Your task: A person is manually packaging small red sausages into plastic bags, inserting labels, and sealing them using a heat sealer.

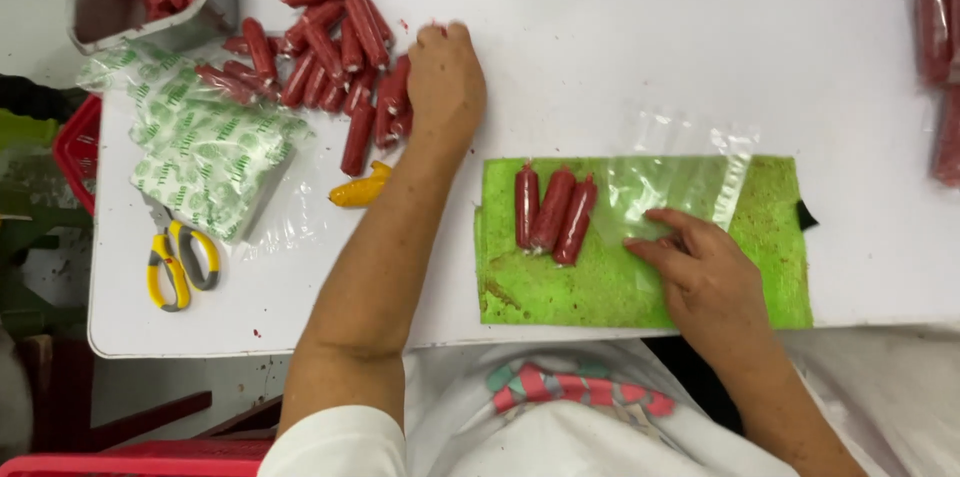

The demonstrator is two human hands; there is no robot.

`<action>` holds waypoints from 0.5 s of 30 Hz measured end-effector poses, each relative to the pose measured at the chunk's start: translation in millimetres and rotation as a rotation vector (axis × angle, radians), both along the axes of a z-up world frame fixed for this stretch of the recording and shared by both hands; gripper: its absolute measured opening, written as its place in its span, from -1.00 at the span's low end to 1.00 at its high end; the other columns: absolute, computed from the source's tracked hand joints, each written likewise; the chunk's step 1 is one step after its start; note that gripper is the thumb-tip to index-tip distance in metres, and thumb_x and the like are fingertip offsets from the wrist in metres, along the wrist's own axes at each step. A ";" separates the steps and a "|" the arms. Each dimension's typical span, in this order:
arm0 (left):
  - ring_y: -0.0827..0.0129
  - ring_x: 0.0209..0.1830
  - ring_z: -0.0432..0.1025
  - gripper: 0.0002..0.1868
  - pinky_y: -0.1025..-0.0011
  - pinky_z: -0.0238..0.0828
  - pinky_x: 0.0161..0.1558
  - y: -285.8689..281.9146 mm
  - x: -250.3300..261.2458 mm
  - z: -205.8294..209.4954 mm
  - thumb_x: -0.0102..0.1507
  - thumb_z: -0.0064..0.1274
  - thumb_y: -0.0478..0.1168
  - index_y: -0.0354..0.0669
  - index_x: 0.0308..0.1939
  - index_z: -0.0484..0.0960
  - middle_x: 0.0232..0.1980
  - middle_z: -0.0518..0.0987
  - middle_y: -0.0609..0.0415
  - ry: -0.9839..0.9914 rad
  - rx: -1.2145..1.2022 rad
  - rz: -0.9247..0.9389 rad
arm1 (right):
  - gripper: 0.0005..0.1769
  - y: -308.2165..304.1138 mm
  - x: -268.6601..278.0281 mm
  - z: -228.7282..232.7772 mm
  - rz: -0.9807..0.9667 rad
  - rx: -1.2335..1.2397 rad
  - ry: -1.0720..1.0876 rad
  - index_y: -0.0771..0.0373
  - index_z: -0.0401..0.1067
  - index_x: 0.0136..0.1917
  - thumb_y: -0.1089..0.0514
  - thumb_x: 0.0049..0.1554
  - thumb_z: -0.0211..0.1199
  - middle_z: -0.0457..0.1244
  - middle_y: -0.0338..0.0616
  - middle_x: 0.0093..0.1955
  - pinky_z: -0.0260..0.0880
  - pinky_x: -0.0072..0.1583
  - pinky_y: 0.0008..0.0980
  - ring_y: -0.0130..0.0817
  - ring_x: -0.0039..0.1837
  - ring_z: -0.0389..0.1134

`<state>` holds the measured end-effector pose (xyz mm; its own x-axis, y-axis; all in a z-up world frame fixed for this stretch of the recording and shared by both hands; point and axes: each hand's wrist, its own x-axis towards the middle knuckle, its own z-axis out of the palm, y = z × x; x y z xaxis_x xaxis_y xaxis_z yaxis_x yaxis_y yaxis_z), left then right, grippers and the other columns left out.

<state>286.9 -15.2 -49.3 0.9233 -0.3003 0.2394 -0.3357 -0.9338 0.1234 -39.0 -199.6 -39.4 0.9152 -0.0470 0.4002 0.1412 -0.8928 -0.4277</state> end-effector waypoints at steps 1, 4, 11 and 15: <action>-0.08 -0.12 0.42 -0.72 0.12 0.49 -0.17 3.7 -11.1 16.2 0.26 -0.28 -0.50 -0.29 -0.04 0.49 -0.03 0.48 -0.25 0.016 0.005 -0.006 | -0.55 -5.6 -1.9 4.3 -0.006 0.005 0.016 0.03 0.62 0.04 0.49 0.04 0.17 0.35 -0.05 0.24 0.43 -0.03 -0.24 -0.17 0.07 0.37; -0.17 -0.29 0.41 -0.60 0.00 0.38 -0.30 12.9 -59.7 55.8 0.15 -0.19 -0.41 -0.13 0.06 0.50 -0.16 0.43 -0.21 0.258 -0.238 -0.117 | -0.55 -18.9 0.5 13.0 0.167 0.124 0.234 0.06 0.54 0.16 0.41 0.05 0.16 0.25 -0.07 0.36 0.40 0.10 -0.24 -0.21 0.10 0.39; -0.32 0.13 0.35 -0.39 -0.14 0.51 -0.14 -3.9 -234.7 41.4 0.21 0.23 0.02 -0.01 0.30 0.48 0.16 0.42 -0.25 -0.095 -0.134 -0.381 | -0.62 -11.2 -3.1 0.5 -0.026 0.042 0.316 -0.16 0.55 0.19 0.18 0.14 0.20 0.32 -0.29 0.26 0.44 0.21 -0.24 -0.21 0.24 0.39; -0.23 0.16 0.40 -0.37 0.05 0.58 -0.18 0.6 -220.7 17.3 0.19 0.25 -0.19 0.10 0.35 0.44 0.31 0.39 -0.27 -0.300 -0.085 -0.348 | -0.59 -4.4 -10.2 17.4 0.021 0.163 0.282 -0.17 0.56 0.17 0.22 0.11 0.18 0.30 -0.26 0.28 0.44 0.20 -0.18 -0.18 0.23 0.40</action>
